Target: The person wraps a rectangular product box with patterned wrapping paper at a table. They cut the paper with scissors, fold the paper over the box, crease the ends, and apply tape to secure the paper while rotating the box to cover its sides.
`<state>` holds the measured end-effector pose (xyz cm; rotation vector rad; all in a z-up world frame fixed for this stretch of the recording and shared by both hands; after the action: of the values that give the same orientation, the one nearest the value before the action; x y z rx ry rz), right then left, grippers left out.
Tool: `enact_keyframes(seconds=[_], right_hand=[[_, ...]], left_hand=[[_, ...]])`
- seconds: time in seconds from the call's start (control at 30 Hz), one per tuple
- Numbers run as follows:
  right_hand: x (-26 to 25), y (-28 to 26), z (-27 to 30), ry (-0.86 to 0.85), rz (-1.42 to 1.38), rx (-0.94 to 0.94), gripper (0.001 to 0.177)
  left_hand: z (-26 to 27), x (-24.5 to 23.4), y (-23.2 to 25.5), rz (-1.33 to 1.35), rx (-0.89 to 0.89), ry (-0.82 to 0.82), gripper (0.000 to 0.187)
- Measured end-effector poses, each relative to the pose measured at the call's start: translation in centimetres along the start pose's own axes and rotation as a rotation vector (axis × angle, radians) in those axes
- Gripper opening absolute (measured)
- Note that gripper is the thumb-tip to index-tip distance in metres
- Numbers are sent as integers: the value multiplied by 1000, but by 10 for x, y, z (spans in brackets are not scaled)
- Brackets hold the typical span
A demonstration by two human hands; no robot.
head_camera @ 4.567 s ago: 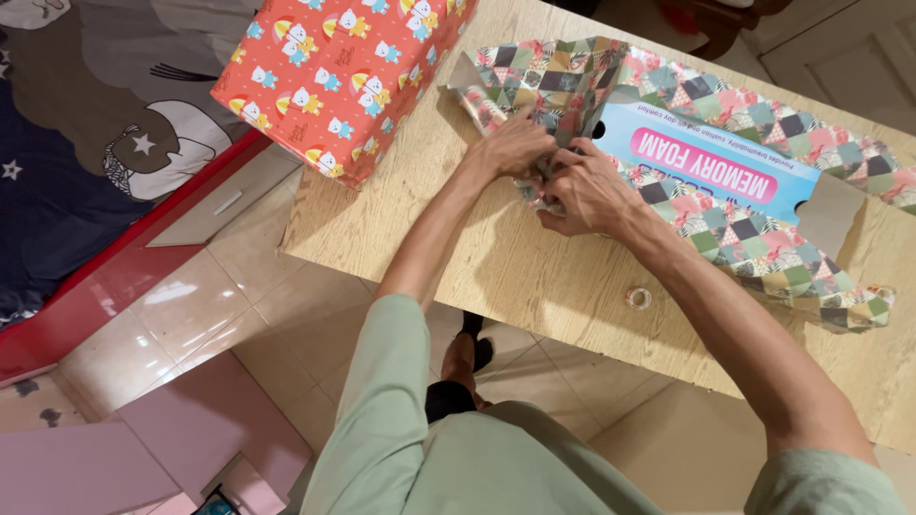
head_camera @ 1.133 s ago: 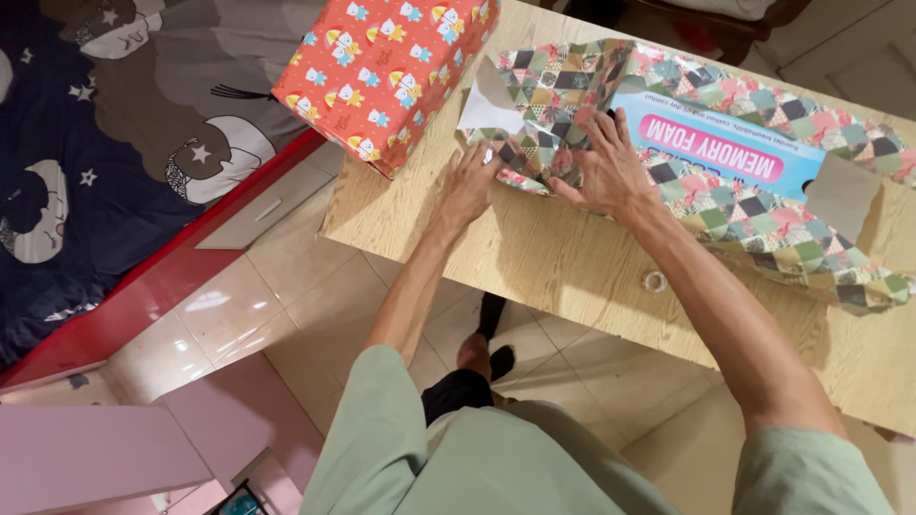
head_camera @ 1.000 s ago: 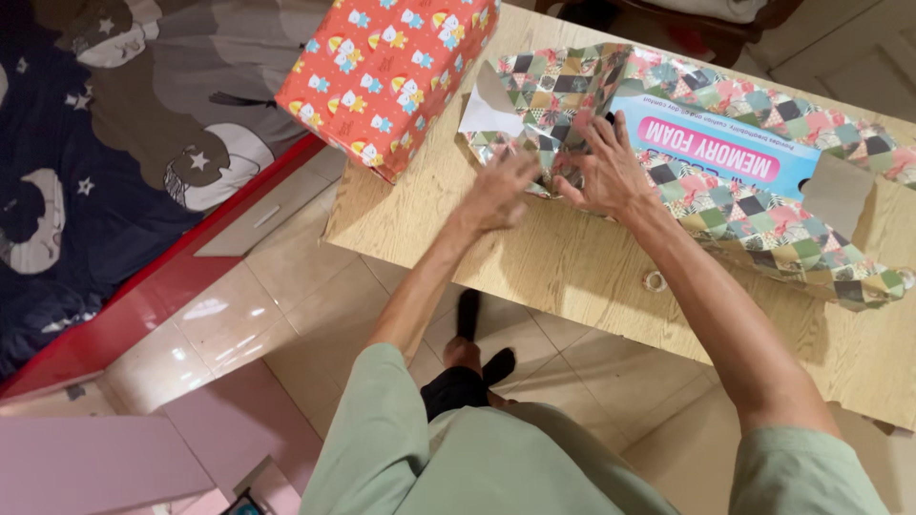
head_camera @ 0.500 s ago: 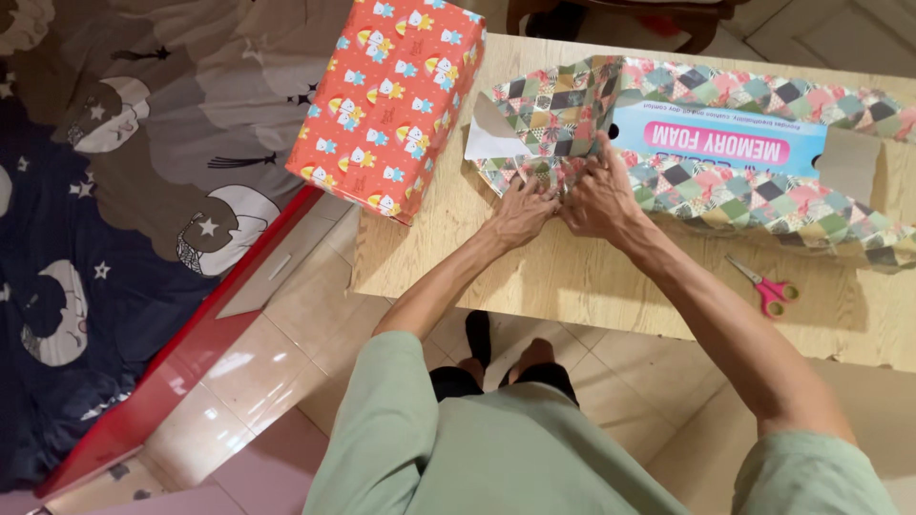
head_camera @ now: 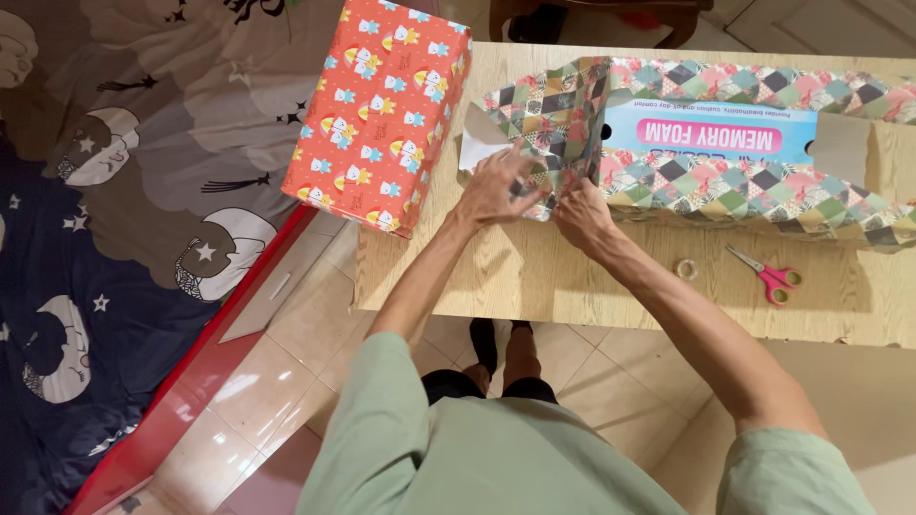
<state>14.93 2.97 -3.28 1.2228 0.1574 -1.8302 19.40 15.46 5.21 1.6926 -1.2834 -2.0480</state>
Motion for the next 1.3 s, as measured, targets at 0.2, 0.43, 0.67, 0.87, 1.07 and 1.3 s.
enact_keyframes(seconds=[0.2,0.43,0.67,0.87,1.07,1.3], right_hand=[[-4,-10,-2,-151,-87,18,23],[-10,-11,-7,-49,-217,183,75],[-18,-5,-12,71,-140,302,58],[1,-7,-31,-131,-244,207,38],[37,-9,-50,-168,-446,151,21],[22,2,-45,194,-535,270,26]], left_hand=[[-26,6,-20,36,-300,32,47],[-31,12,-41,14,-373,92,25],[-42,17,-45,122,-390,198,20],[-57,46,-65,139,-492,48,20],[-62,7,-34,131,-101,403,35],[-75,89,-20,307,-415,-132,29]])
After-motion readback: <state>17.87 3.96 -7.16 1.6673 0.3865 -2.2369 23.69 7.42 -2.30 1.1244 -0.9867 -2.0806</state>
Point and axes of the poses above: each hand's wrist, its own z-axis away from the middle knuckle, its own x-axis out of the palm, y = z × x, the point moved 9 cm from there along -z, towards the middle knuckle, and after that the axes turned 7 degrees about -x, right-handed, at the moved point
